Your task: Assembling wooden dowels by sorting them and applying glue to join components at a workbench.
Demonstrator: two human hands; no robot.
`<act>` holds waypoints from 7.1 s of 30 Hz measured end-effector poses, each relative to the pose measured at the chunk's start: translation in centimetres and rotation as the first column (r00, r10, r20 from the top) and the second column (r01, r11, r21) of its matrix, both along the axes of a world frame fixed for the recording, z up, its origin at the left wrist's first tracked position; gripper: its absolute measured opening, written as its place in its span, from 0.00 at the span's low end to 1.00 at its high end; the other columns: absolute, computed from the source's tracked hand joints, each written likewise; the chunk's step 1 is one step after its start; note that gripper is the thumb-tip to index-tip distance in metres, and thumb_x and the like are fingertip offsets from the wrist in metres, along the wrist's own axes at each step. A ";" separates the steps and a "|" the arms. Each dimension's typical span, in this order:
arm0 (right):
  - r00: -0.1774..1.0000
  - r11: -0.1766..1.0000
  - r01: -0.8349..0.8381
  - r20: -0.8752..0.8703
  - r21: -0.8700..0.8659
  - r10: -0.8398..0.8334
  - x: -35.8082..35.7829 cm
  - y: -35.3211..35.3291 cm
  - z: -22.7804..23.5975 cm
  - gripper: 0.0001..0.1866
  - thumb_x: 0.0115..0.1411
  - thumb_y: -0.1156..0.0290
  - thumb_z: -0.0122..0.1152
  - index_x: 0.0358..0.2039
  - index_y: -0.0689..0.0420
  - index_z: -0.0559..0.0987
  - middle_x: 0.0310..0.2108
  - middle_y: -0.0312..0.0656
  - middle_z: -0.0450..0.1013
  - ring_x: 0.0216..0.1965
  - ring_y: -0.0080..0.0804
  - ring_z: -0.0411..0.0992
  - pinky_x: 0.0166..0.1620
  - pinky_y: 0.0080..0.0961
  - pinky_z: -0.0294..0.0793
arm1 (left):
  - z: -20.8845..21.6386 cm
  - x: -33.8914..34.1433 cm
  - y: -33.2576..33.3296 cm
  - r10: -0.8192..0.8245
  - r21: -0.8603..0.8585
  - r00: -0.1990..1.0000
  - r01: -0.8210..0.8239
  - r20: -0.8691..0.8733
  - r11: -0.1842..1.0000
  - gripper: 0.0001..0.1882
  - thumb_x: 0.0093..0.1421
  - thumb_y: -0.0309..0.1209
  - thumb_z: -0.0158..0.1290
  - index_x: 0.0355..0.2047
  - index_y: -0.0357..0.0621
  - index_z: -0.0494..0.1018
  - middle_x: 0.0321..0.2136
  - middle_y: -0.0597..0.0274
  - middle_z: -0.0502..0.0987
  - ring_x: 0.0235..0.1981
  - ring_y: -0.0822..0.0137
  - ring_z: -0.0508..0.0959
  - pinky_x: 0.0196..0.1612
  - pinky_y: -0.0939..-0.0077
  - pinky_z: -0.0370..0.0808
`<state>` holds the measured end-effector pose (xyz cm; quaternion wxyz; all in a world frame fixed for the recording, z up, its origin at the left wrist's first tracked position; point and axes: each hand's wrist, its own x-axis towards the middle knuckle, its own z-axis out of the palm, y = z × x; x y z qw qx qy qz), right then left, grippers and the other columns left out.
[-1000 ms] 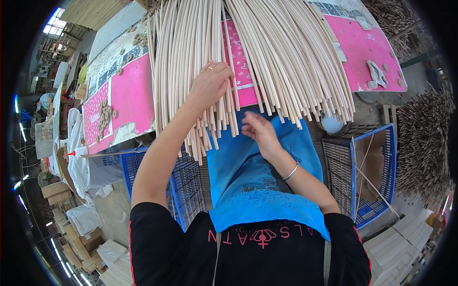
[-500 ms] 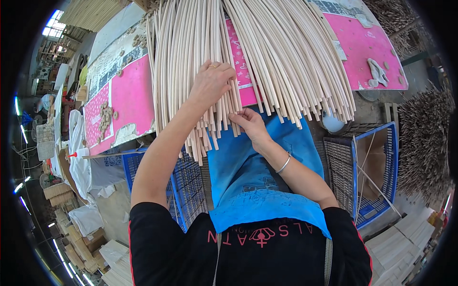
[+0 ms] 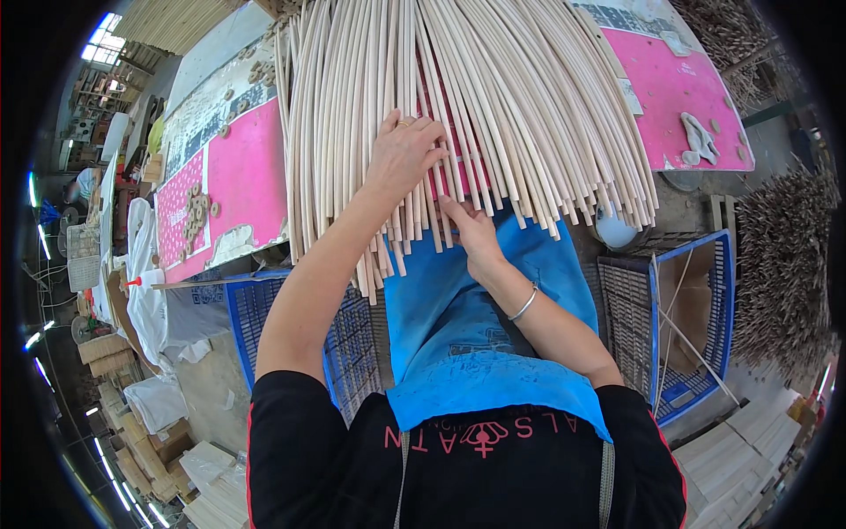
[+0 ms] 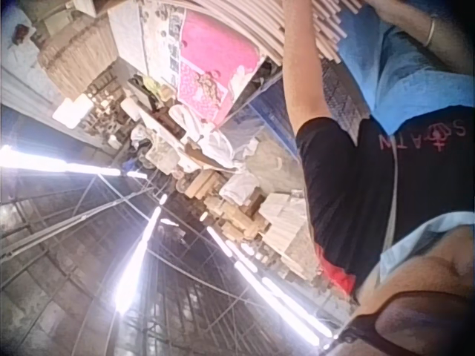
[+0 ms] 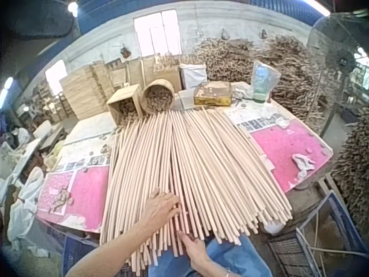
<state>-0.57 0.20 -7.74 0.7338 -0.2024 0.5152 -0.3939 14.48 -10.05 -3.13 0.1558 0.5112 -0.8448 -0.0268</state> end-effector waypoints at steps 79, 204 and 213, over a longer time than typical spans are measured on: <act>0.986 0.973 -0.145 0.051 -0.177 0.157 1.7 0.8 -1.6 0.13 0.64 0.64 0.66 0.40 0.61 0.79 0.31 0.38 0.79 0.32 0.24 0.77 0.38 0.23 0.79 | 1.0 4.5 0.5 -0.050 -0.018 0.996 0.049 -0.068 0.999 0.14 0.62 0.24 0.52 0.48 0.49 0.76 0.50 0.59 0.79 0.55 0.58 0.77 0.71 0.51 0.60; 0.511 -0.246 -0.854 -0.830 -0.459 -0.225 -4.0 -14.5 3.1 0.09 0.59 0.75 0.61 0.41 0.54 0.80 0.41 0.41 0.74 0.50 0.41 0.73 0.66 0.46 0.64 | -5.5 -10.3 14.4 0.398 0.721 -0.819 -0.027 -0.413 0.693 0.11 0.66 0.35 0.62 0.46 0.48 0.77 0.39 0.65 0.83 0.41 0.72 0.82 0.50 0.72 0.78; 0.538 -0.281 -0.829 -0.827 -0.484 -0.162 -4.0 -14.7 3.2 0.08 0.58 0.74 0.63 0.39 0.55 0.80 0.47 0.40 0.76 0.51 0.42 0.71 0.59 0.40 0.69 | -5.5 -13.5 14.1 0.563 0.757 -0.753 0.136 -0.340 0.639 0.16 0.67 0.39 0.60 0.52 0.50 0.74 0.44 0.65 0.79 0.46 0.69 0.77 0.53 0.69 0.74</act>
